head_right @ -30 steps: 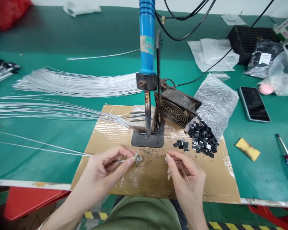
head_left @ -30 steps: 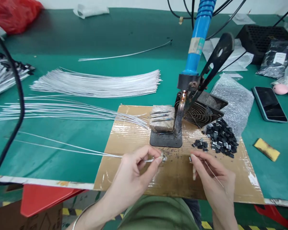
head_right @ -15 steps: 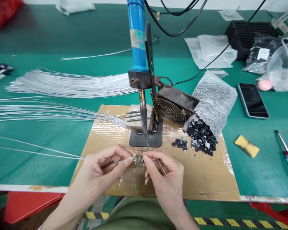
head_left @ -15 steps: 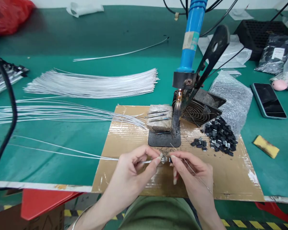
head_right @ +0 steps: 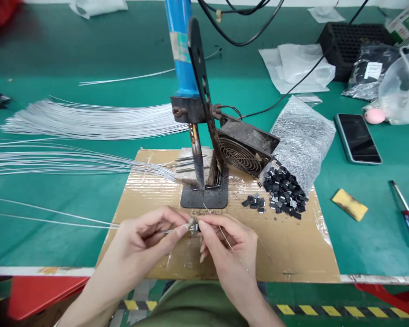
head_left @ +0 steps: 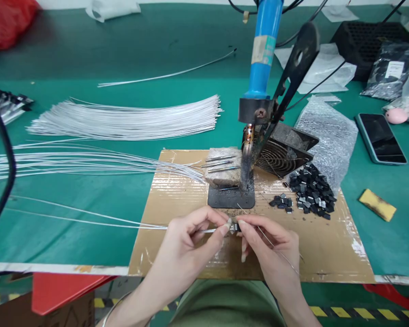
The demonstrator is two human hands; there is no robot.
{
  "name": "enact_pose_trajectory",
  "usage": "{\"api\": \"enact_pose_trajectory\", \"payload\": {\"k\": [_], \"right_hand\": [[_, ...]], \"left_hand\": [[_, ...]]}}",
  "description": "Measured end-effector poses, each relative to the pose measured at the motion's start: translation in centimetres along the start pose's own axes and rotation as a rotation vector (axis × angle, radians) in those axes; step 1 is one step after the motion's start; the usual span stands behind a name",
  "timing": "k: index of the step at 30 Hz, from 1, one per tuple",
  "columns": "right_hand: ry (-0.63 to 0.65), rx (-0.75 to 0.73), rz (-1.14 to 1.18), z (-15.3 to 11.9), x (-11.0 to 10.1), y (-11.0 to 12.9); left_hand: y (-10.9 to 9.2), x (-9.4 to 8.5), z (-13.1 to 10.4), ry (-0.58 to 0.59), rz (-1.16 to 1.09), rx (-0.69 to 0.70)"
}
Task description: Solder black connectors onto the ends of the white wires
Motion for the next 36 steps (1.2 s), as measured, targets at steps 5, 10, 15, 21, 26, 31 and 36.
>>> {"api": "enact_pose_trajectory", "payload": {"k": [5,10,15,21,26,31,36], "right_hand": [[0.009,0.008,0.004,0.0,0.0,-0.1],[0.02,0.017,0.009,-0.1,0.0,-0.4],[0.028,0.024,0.021,0.1,0.0,-0.4],[0.037,0.04,0.035,0.2,0.1,-0.7],[0.008,-0.024,-0.014,-0.1,-0.2,-0.6],[-0.028,-0.161,-0.193,-0.5,-1.2,0.2],[-0.073,-0.236,-0.282,-1.0,-2.2,0.8]], "left_hand": [[0.4,0.2,0.1,0.029,-0.045,-0.01],[0.8,0.2,0.0,0.028,-0.036,-0.023],[0.6,0.4,-0.1,0.02,-0.045,-0.035],[0.4,0.7,-0.1,0.02,-0.091,-0.037],[0.9,0.6,0.1,0.019,-0.1,-0.047],[0.7,0.8,0.7,0.02,-0.064,-0.055],[0.1,1.1,1.1,0.014,-0.008,-0.038]]}}
Point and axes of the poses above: each hand's wrist, its own z-axis towards the middle knuckle, its own x-axis out of the palm, y = z × x, the point moved 7 cm from there along z, towards the middle knuckle, and after that the axes turned 15 degrees about -z, right-handed, at the moved point
